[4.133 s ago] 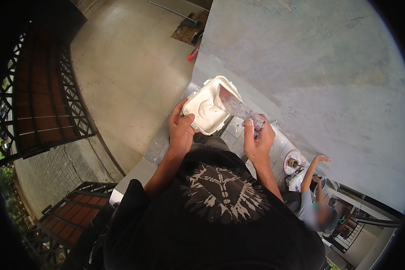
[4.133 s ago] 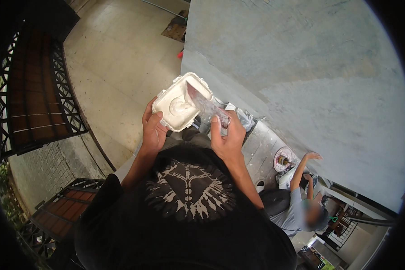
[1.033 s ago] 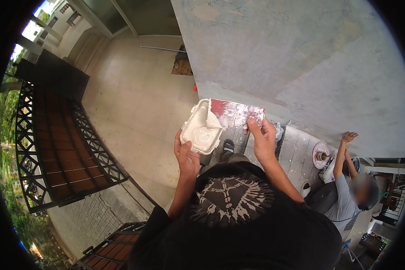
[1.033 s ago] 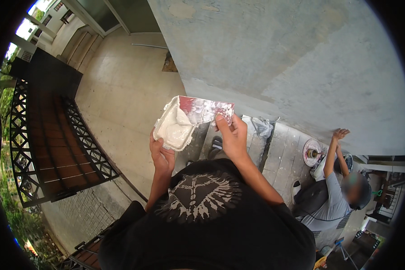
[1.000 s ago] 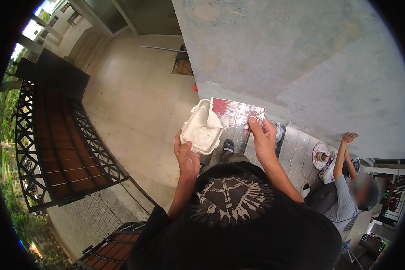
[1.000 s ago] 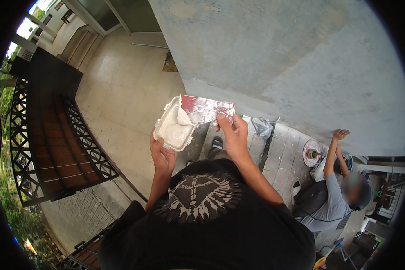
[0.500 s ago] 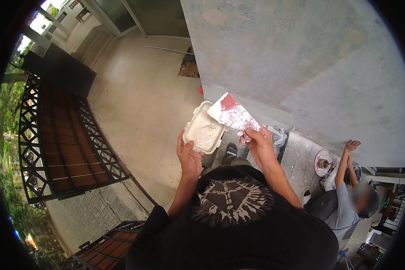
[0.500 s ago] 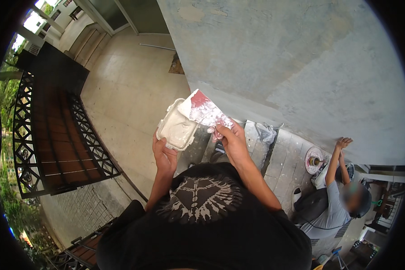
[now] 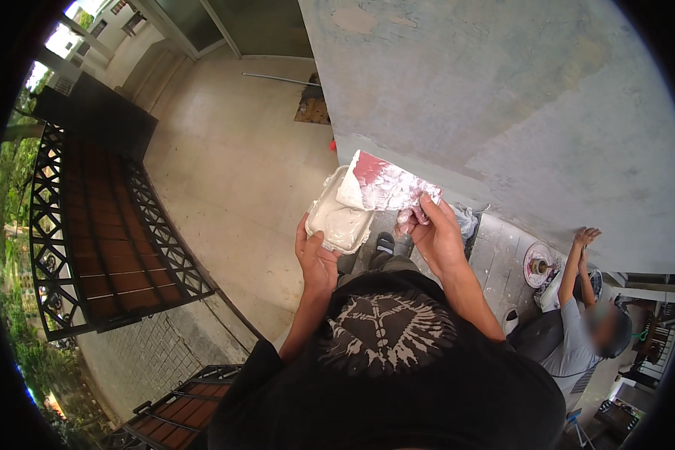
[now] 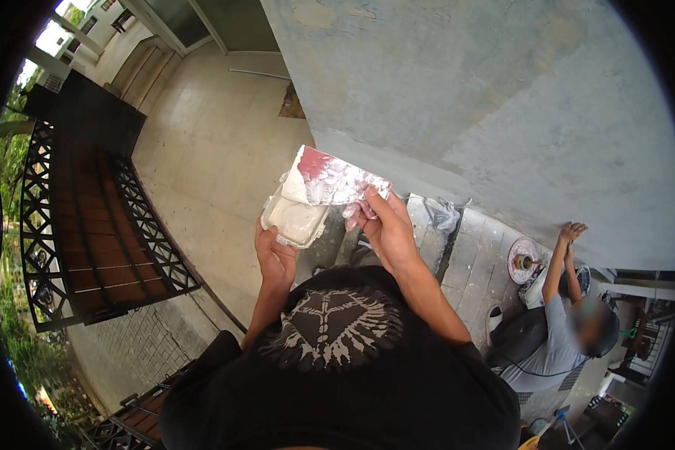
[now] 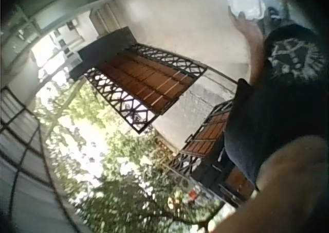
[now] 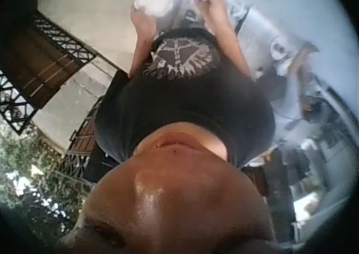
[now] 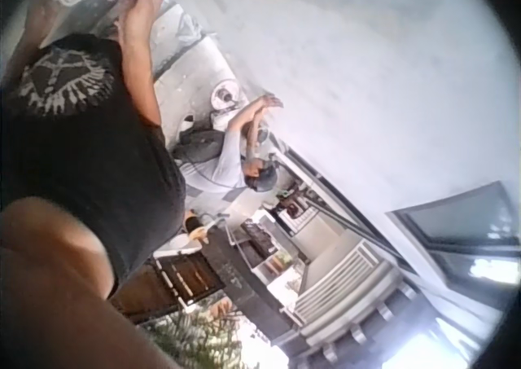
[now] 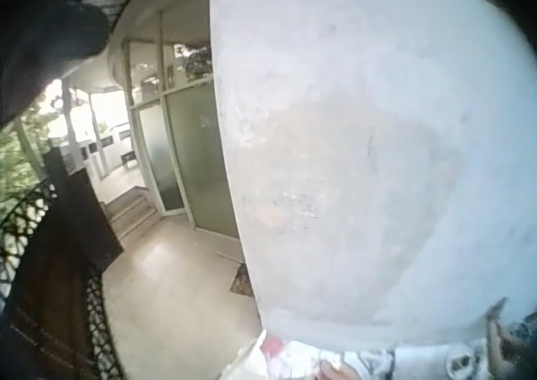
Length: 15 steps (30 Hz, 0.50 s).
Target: The person applies filler putty to a concrete wall using a scraper tool.
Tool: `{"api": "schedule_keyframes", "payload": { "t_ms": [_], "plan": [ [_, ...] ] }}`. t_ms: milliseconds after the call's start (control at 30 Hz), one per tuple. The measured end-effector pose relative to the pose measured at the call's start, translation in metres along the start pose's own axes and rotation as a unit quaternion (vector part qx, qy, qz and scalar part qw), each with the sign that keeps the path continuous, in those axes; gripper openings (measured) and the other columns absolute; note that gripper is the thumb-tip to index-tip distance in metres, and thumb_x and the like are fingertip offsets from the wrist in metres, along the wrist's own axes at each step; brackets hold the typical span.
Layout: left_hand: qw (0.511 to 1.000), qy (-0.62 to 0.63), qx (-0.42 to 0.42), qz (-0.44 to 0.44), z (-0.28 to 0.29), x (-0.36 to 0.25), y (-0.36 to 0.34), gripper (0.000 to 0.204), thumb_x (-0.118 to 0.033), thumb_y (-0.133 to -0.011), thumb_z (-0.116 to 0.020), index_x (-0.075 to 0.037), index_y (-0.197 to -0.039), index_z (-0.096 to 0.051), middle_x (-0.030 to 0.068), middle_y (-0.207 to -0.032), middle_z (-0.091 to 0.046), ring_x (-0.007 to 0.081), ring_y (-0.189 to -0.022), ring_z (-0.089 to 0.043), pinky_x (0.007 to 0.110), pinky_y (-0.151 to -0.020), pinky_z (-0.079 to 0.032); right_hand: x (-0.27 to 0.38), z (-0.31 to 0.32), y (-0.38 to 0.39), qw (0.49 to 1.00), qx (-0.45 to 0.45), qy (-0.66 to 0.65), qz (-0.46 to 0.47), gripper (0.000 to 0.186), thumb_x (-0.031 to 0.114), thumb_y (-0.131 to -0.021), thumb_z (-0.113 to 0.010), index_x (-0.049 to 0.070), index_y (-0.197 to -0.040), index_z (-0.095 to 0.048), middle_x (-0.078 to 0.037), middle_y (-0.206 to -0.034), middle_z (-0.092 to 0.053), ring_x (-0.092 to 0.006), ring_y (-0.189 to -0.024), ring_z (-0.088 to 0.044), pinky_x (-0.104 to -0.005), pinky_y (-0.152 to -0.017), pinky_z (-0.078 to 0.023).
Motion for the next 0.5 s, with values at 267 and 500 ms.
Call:
{"api": "schedule_keyframes", "payload": {
  "t_ms": [267,500],
  "plan": [
    [1.000,-0.002,0.005,-0.004,0.000,0.002,0.000,0.058,-0.012,-0.087,-0.052,0.003,-0.139,-0.032,0.0177,-0.129,-0.050,0.0274,-0.113,-0.058,0.040,-0.083,-0.057,-0.011,0.008,0.007,1.000,-0.004,-0.009,0.004,0.018,0.017,-0.100,-0.046,0.001,-0.106,-0.052,-0.003,-0.081,-0.051,-0.0159,-0.077,-0.057,-0.0335,-0.067,-0.049],
    [0.999,0.033,-0.021,-0.020,0.004,0.005,0.001,0.056,-0.011,-0.087,-0.052,0.002,-0.138,-0.034,0.0173,-0.129,-0.050,0.0270,-0.113,-0.058,0.041,-0.085,-0.057,-0.039,0.038,0.002,0.989,-0.078,0.118,-0.049,0.016,0.018,-0.099,-0.048,0.007,-0.088,-0.049,-0.004,-0.072,-0.050,-0.0190,-0.068,-0.056,-0.0349,-0.064,-0.047]
  ]
}}
Point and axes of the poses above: each hand's wrist, its own y-axis away from the middle knuckle, its own z-axis out of the back of the hand, x = y × z, the point moved 7 cm from there along -y, towards the middle knuckle
